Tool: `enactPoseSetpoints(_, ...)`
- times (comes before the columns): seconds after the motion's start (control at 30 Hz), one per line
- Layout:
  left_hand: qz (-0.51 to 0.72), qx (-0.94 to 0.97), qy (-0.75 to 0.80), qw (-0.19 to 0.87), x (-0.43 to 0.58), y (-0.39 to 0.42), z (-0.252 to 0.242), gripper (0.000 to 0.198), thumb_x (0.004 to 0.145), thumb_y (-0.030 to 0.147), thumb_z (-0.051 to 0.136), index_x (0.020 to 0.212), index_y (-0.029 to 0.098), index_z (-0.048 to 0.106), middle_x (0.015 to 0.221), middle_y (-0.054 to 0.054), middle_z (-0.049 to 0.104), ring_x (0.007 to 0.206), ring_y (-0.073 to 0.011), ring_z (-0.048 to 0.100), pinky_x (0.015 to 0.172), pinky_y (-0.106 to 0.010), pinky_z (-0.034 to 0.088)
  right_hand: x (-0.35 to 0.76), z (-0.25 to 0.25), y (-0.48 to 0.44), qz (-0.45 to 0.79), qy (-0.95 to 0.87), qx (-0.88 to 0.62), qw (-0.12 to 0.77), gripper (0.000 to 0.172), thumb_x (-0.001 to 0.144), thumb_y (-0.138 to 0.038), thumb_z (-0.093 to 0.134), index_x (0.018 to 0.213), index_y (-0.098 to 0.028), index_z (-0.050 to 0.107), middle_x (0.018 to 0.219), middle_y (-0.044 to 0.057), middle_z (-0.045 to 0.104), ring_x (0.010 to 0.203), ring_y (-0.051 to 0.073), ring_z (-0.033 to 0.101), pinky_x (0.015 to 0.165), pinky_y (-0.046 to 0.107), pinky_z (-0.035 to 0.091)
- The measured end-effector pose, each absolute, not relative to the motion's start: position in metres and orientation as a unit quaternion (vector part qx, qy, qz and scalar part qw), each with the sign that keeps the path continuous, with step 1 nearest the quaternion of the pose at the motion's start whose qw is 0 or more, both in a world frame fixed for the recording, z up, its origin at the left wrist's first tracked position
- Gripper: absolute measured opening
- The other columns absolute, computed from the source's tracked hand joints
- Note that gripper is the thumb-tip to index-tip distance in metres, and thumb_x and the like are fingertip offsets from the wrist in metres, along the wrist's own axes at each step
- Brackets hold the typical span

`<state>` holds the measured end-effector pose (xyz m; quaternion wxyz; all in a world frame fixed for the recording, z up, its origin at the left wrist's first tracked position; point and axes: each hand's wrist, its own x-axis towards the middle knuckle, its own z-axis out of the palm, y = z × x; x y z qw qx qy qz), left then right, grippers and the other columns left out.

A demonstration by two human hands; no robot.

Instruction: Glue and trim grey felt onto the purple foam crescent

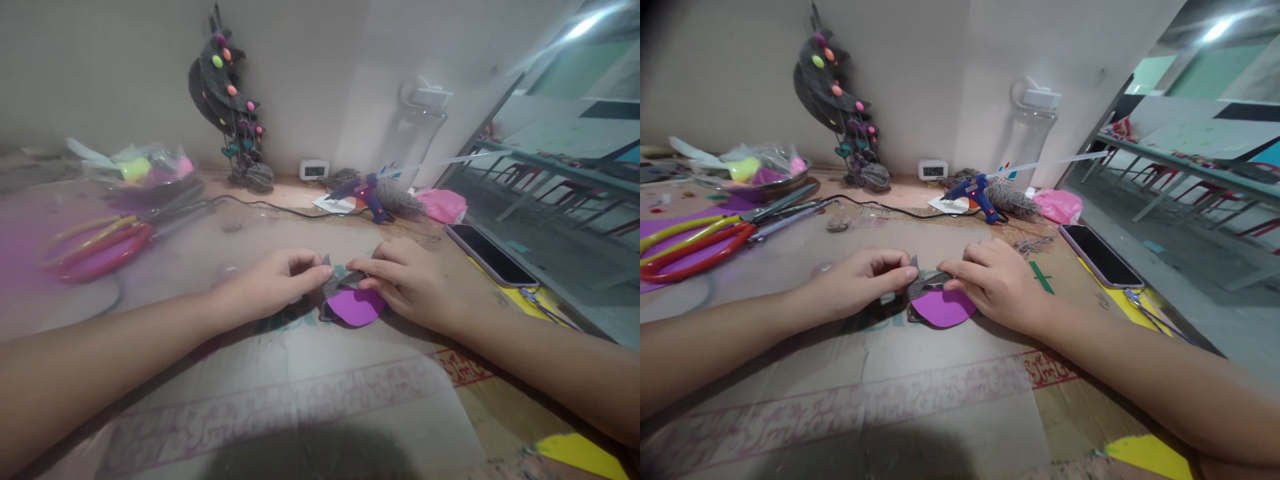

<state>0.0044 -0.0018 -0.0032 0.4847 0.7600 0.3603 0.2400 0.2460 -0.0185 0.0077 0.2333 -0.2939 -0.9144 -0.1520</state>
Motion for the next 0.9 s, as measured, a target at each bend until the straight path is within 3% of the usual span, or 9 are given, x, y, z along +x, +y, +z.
enactPoseSetpoints(0.9,0.234,0.735,0.372,0.516,0.004,0.0019,-0.0057,0.037,0.09,0.05,0.049,0.072,0.018,0.051,0.065,0.001,0.057,0.052,-0.0092,0.045,0.046,-0.022,0.03,0.2439,0.0003,-0.0193,-0.133,-0.901,-0.336,0.238,0.029,0.095,-0.036,0.052,0.108,-0.017,0.07,0.075,0.004,0.058,0.068,0.015,0.05,0.063,0.027,0.036)
